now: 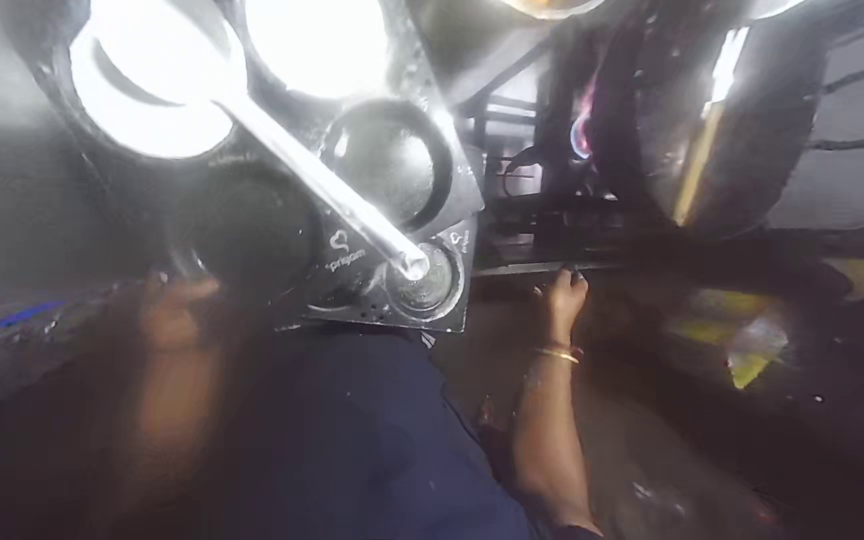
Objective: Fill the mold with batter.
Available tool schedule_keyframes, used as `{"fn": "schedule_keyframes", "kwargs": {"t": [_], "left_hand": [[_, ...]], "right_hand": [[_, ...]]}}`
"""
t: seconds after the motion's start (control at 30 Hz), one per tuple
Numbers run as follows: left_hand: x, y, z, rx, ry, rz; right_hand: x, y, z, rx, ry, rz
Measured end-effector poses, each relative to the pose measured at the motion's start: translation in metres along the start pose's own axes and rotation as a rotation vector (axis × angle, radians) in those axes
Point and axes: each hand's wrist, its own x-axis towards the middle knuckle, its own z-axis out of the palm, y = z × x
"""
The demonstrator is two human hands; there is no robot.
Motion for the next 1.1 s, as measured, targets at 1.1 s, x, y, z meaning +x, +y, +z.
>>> {"fn": "schedule_keyframes", "kwargs": {"t": [1.1], "left_hand": [[-0.031, 0.025, 0.011, -0.001, 0.096, -0.114]], "right_hand": [[0.075, 0.049, 0.056, 0.545, -0.133, 0.107]]}}
